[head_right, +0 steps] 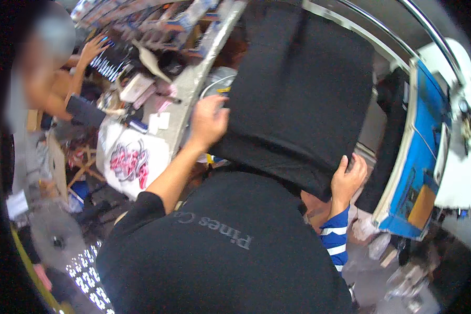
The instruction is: The person places a black t-shirt on a heat press, aligns a transfer sheet with a medical technology design, and operates the press to apply the graphic. The person repeats this process for multiple shirts, handling each one individually.
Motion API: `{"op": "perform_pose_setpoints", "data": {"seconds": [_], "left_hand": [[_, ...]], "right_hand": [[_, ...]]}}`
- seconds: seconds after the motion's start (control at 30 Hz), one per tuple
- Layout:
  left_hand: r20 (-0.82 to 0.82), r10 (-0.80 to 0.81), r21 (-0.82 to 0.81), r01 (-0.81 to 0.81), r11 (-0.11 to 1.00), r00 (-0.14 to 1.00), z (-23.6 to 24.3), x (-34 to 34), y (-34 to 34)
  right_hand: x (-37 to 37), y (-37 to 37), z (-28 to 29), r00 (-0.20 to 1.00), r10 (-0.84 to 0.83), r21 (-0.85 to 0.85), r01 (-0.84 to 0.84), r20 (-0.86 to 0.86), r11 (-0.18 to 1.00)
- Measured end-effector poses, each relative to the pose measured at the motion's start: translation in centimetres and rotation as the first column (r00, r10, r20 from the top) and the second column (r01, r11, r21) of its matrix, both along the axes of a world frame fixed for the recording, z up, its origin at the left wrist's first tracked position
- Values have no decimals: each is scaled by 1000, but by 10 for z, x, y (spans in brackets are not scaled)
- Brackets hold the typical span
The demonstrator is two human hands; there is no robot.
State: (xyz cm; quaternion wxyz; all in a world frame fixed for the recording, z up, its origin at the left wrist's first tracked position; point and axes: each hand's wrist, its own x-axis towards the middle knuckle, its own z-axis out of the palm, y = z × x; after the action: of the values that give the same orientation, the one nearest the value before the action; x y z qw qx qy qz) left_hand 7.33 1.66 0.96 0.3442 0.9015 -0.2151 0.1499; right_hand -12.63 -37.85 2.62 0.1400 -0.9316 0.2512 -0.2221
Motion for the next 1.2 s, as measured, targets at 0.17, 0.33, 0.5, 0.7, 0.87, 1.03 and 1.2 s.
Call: {"op": "perform_pose_setpoints", "data": {"seconds": [0.17, 0.33, 0.5, 0.7, 0.87, 1.03, 1.2], "left_hand": [[38, -620, 257, 592, 764, 784, 21, -54, -73], [142, -458, 50, 455, 889, 878, -5, -31, 9], [144, 278, 491, -312, 813, 950, -54, 61, 170], [73, 8, 768, -62, 638, 997, -84, 115, 203], [-23, -129, 750, 103, 653, 991, -96, 115, 205], [-55, -30, 737, 61, 673, 998, -62, 110, 185], [330, 70, -37, -61, 997, 941, 64, 160, 140]], "right_hand": [[32, 85, 17, 722, 624, -39, -662, -299, 748], [-22, 79, 21, 716, 695, 21, -696, -62, 718], [-29, 76, 19, 898, 435, 89, -429, -69, 899], [7, 85, 32, 915, 404, 77, -403, -8, 912], [-2, 69, 30, 961, 275, 56, -273, -18, 960], [-22, 75, 15, 979, 195, 62, -198, 54, 978], [-28, 95, 18, 984, 168, 93, -172, 56, 981]]}}
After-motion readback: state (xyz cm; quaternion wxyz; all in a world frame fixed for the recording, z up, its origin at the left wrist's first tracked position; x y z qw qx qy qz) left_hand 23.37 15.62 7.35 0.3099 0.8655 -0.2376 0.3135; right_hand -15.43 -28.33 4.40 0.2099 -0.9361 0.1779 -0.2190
